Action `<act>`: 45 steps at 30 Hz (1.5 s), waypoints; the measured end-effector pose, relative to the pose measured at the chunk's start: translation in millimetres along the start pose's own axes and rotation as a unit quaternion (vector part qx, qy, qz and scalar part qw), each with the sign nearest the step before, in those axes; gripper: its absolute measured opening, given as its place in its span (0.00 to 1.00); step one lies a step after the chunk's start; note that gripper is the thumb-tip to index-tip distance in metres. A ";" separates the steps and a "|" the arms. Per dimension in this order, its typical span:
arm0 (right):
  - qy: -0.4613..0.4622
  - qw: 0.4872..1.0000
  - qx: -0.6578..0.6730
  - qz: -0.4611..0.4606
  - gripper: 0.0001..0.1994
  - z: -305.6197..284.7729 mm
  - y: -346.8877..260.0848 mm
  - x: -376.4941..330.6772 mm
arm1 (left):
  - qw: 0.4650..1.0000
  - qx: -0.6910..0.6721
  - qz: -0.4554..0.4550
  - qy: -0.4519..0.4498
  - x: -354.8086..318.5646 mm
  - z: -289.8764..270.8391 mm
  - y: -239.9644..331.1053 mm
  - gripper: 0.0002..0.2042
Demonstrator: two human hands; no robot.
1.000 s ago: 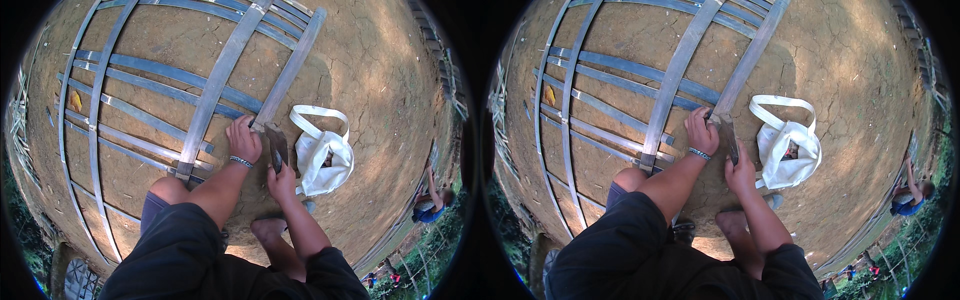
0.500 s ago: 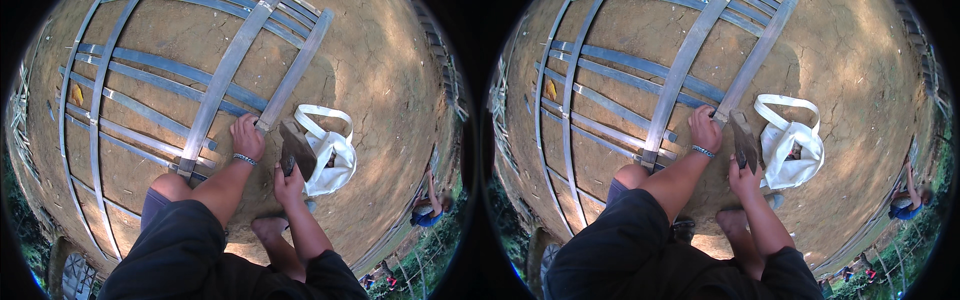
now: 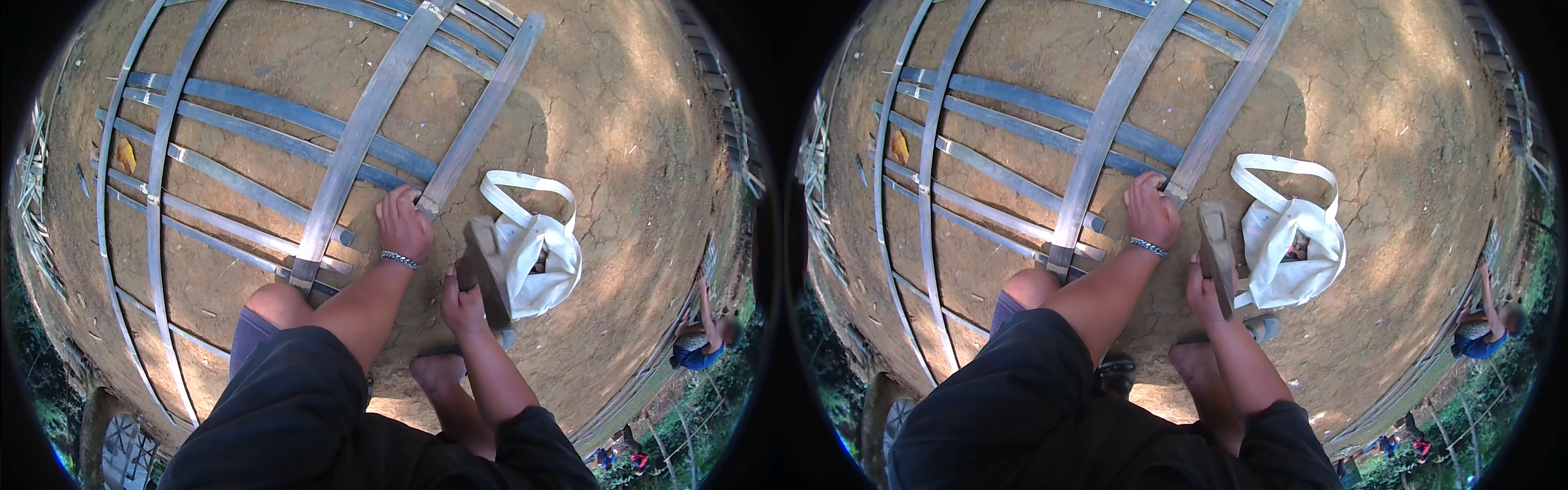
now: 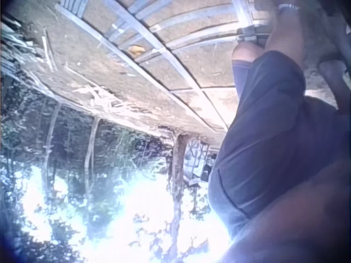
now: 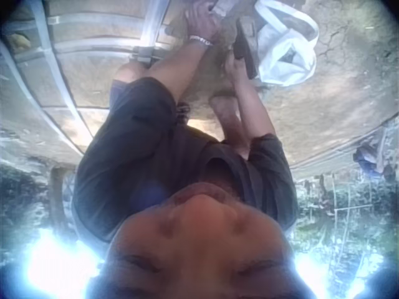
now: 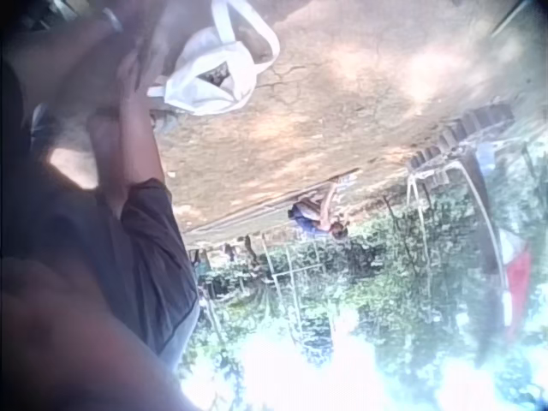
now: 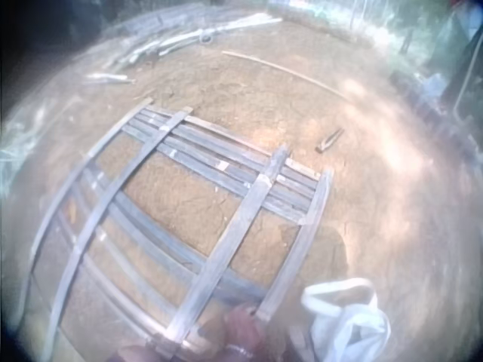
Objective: The person constructs a bamboo lattice by laying out bamboo strips in a grid and securing the intersections using small nails and a hatchet to hammer them in.
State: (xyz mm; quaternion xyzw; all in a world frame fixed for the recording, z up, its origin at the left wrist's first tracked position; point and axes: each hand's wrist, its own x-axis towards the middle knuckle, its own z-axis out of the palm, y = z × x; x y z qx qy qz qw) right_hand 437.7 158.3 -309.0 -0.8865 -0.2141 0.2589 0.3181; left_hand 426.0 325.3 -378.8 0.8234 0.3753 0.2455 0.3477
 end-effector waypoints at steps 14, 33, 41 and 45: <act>-0.083 0.992 -0.025 0.091 0.31 -4.0 -20.4 20.1 | 1.000 -0.003 -0.001 -0.003 -1.5 -0.8 -2.6 0.19; 0.014 0.999 0.004 -0.049 0.29 9.1 16.0 -0.5 | 1.000 -0.019 0.006 -0.002 1.0 -4.4 -1.2 0.18; -0.108 0.987 -0.043 0.112 0.29 -12.8 -36.8 31.3 | 1.000 -0.012 -0.005 -0.003 1.9 -5.2 -3.0 0.18; 0.037 0.999 0.027 -0.008 0.10 -4.0 -11.6 12.0 | 1.000 -0.022 0.004 0.001 0.7 -2.5 -2.3 0.18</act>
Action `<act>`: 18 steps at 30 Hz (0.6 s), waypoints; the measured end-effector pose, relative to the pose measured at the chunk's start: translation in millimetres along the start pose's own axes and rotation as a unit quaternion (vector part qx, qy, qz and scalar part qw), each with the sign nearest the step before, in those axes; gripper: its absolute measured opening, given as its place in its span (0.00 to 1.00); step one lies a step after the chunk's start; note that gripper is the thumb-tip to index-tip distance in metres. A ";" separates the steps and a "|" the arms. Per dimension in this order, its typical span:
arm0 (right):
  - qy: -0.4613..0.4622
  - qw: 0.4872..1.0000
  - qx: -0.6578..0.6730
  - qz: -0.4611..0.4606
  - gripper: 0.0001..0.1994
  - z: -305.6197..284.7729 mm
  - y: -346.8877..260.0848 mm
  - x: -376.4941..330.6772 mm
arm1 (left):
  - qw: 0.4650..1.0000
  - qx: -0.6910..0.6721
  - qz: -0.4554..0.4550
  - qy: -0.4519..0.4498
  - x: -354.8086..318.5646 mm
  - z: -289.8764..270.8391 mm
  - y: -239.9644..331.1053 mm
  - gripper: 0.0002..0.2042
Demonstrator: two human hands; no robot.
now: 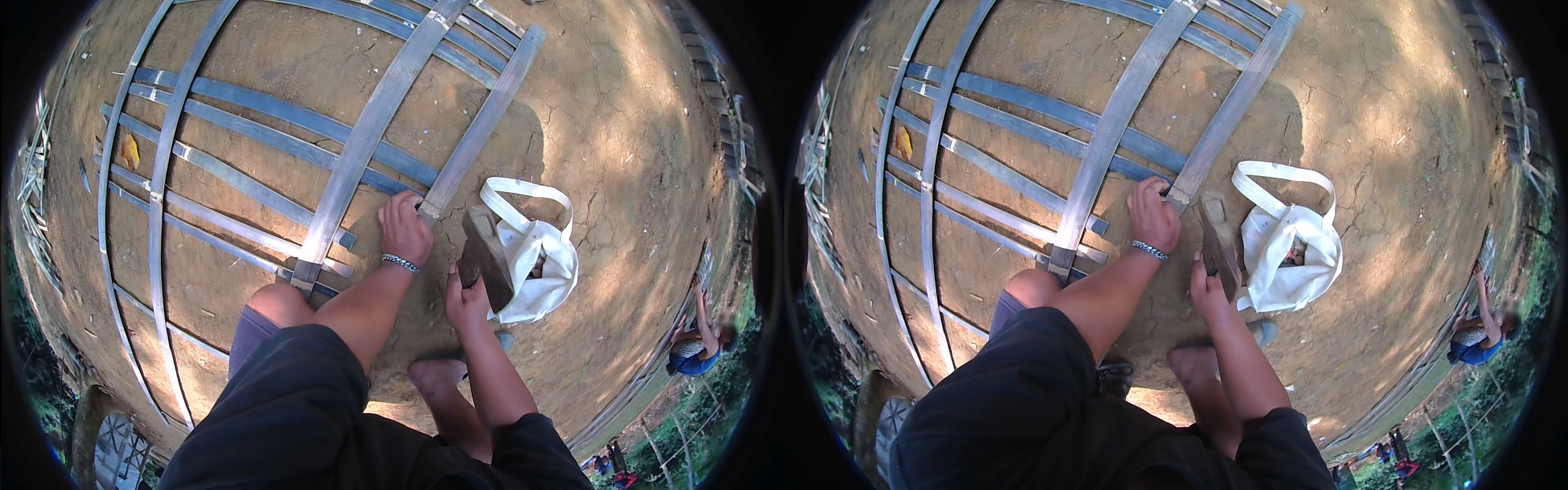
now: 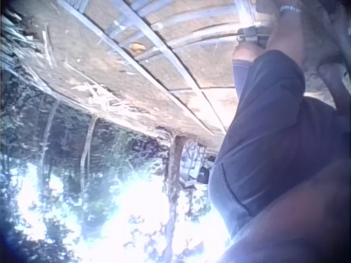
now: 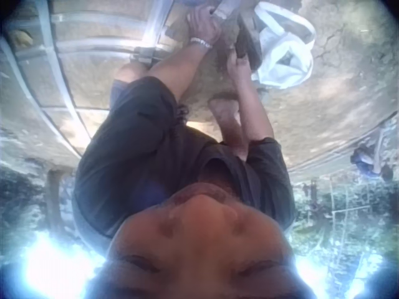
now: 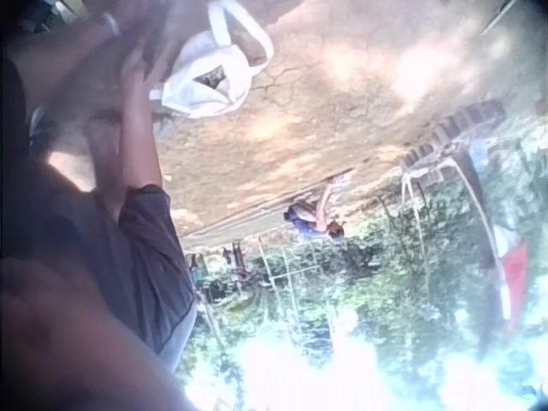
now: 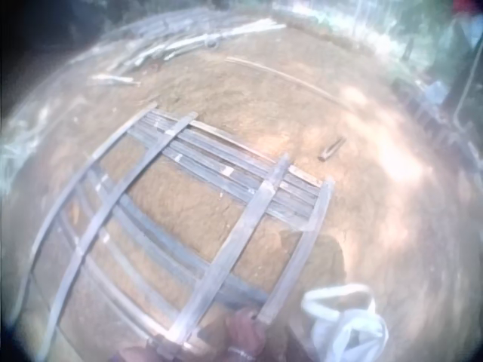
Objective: The person constructs a bamboo lattice by laying out bamboo strips in a grid and securing the intersections using small nails and a hatchet to hammer them in.
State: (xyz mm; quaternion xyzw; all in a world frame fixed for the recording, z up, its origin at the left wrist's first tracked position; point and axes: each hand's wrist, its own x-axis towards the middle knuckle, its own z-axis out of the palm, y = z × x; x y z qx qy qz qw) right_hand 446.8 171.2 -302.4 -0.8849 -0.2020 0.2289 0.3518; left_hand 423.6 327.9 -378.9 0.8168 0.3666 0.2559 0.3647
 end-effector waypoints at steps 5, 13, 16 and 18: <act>-0.138 0.978 -0.123 0.098 0.25 -1.9 -15.1 22.9 | 1.000 0.006 -0.003 0.014 -3.3 0.3 -1.5 0.17; 0.028 0.998 -0.021 0.050 0.27 -16.7 -2.1 -7.3 | 1.000 0.004 0.001 0.015 -4.2 3.9 -4.5 0.19; 0.033 0.992 0.002 0.119 0.33 -20.1 -2.5 -22.8 | 1.000 -0.001 -0.010 0.028 -5.2 0.3 -3.3 0.18; 0.052 0.991 -0.019 0.119 0.37 -18.4 5.8 -24.7 | 0.998 -0.013 -0.010 0.053 -1.1 0.3 -3.3 0.18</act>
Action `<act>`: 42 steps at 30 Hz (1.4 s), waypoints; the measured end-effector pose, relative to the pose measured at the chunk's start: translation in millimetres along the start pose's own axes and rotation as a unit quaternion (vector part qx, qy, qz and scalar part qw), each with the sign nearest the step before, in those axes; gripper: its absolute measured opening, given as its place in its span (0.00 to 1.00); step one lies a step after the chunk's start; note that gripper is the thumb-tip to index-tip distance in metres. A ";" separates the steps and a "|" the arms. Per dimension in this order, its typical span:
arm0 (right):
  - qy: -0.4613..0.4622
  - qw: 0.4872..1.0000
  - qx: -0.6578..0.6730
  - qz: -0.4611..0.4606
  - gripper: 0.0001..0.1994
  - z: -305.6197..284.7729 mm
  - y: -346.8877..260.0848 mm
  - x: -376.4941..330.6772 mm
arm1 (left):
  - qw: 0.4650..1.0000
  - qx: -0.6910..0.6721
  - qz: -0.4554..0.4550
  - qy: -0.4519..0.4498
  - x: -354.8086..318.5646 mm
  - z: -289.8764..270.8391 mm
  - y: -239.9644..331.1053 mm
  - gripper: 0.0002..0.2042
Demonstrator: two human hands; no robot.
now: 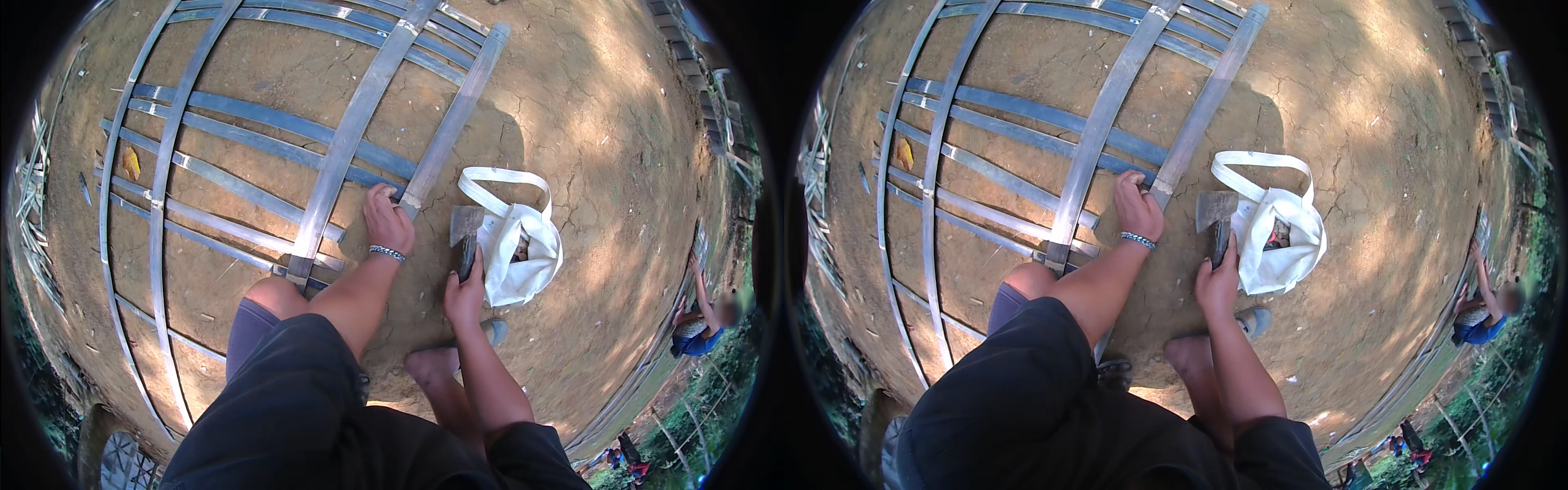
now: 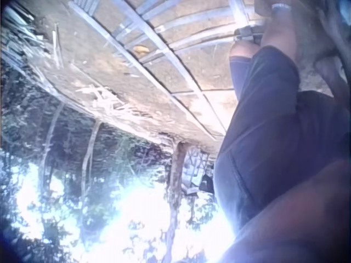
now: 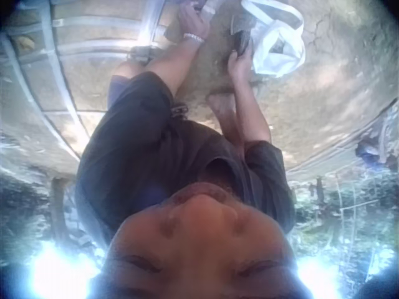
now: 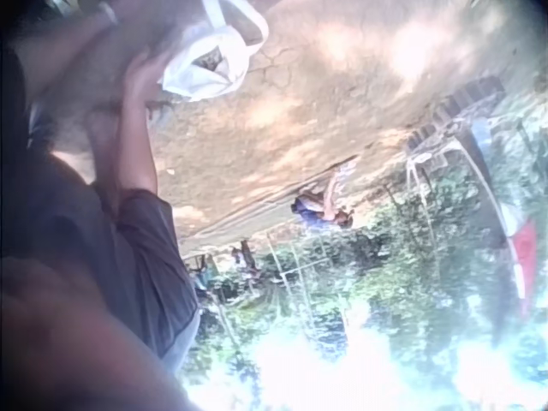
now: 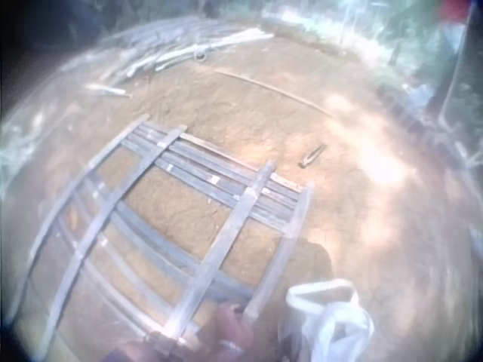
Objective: The person constructs a bamboo lattice by laying out bamboo strips in a grid and securing the intersections using small nails and a hatchet to hammer them in.
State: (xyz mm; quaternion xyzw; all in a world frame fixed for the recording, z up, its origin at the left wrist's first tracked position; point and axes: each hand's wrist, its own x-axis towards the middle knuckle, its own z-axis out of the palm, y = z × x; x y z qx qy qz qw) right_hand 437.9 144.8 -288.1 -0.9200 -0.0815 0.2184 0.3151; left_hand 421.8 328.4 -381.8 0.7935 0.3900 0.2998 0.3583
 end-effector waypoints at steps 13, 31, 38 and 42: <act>-0.025 0.992 -0.108 0.052 0.43 0.8 28.9 -9.8 | 0.828 -0.245 -0.491 -0.119 21.1 -20.5 6.0 0.24; -0.036 0.982 -0.184 0.005 0.44 -14.6 40.9 -27.4 | 0.914 -0.014 -0.231 -0.332 53.3 -148.0 -43.0 0.13; -0.039 0.986 -0.160 0.025 0.43 -10.0 36.8 -26.2 | 0.936 0.191 0.019 -0.294 96.6 -198.6 -104.2 0.10; -0.040 0.984 -0.168 0.037 0.44 -10.0 38.6 -25.3 | 0.935 0.209 0.039 -0.286 98.3 -192.9 -97.3 0.10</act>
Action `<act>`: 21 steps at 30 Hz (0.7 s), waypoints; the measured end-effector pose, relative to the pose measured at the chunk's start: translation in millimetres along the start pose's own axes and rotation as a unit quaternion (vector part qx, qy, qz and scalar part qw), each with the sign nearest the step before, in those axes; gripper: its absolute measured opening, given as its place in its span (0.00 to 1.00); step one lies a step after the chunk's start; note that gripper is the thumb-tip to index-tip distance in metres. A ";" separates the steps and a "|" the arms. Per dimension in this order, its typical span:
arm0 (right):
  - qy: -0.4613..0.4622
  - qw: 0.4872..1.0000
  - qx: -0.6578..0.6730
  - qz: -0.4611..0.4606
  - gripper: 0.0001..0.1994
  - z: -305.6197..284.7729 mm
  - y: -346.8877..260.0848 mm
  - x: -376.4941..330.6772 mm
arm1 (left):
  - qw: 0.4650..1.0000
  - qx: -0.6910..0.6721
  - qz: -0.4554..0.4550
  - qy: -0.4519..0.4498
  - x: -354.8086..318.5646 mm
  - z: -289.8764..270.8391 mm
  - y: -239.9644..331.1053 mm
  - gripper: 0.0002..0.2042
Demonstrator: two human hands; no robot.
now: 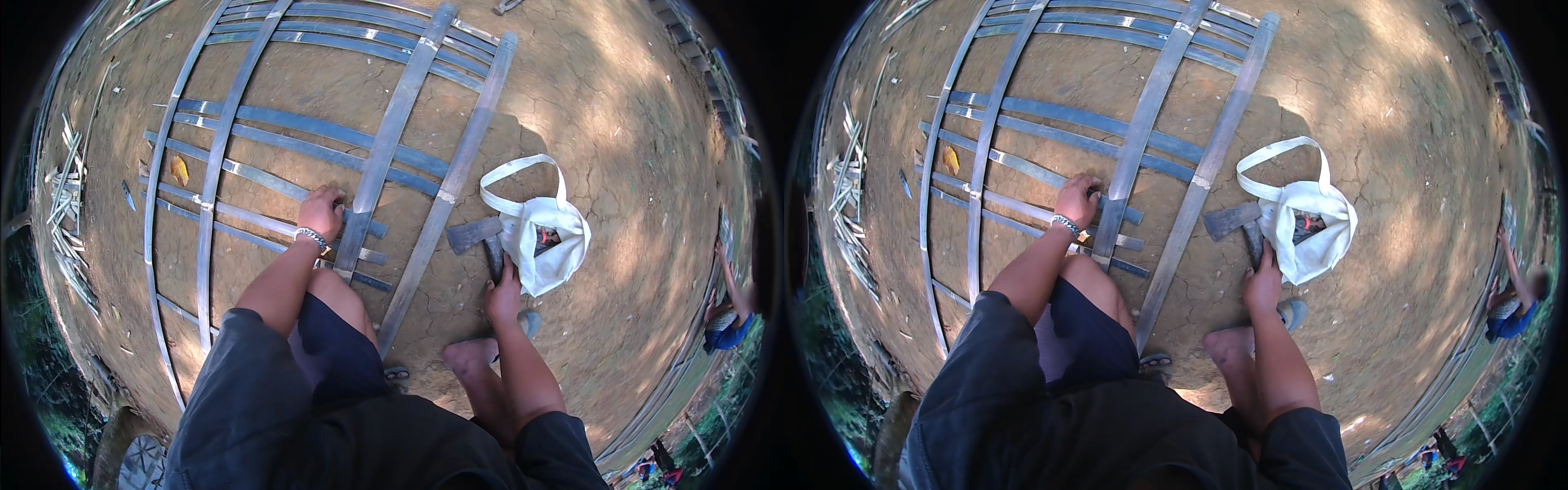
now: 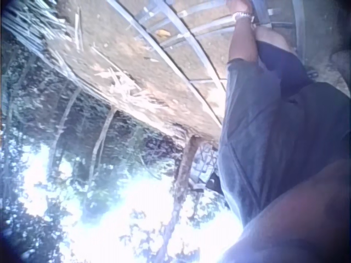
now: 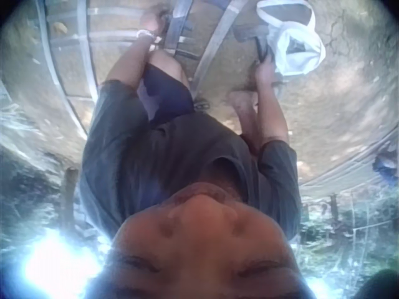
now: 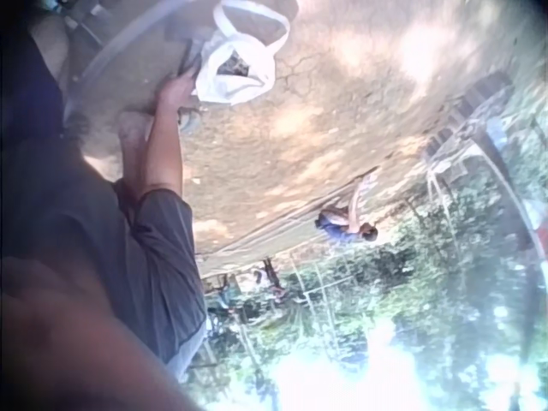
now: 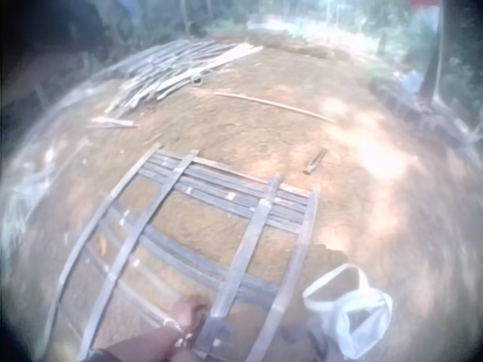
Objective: The person constructs a bamboo lattice by laying out bamboo strips in a grid and securing the intersections using small nails and a hatchet to hammer them in.
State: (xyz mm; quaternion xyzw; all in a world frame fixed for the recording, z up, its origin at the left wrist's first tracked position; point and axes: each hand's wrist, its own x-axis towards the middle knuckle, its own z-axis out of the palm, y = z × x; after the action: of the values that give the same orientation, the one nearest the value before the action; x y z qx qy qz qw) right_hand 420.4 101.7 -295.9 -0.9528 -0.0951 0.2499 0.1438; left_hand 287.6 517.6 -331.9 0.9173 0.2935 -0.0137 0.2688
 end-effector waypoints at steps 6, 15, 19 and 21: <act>-0.007 0.999 -0.010 0.036 0.43 1.2 -1.2 1.3 | 0.991 -0.104 -0.044 0.070 19.2 28.0 24.5 0.10; 0.185 0.939 0.114 -0.265 0.18 -41.2 -34.4 -7.0 | 0.979 -0.173 -0.047 0.100 28.3 47.6 70.2 0.12; 0.277 0.941 0.196 0.003 0.06 -74.0 -0.7 52.1 | 0.986 -0.143 -0.024 0.078 27.3 47.7 56.8 0.15; 0.242 0.955 0.157 0.061 0.07 -85.3 32.2 76.7 | 0.992 -0.108 0.001 0.060 25.6 49.1 58.2 0.17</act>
State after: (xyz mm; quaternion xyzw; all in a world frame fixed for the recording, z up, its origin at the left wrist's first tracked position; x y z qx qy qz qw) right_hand 532.6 71.5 -269.6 -0.9541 0.0412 0.0316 0.2950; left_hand 347.0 466.8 -350.4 0.8822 0.3079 0.0733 0.3485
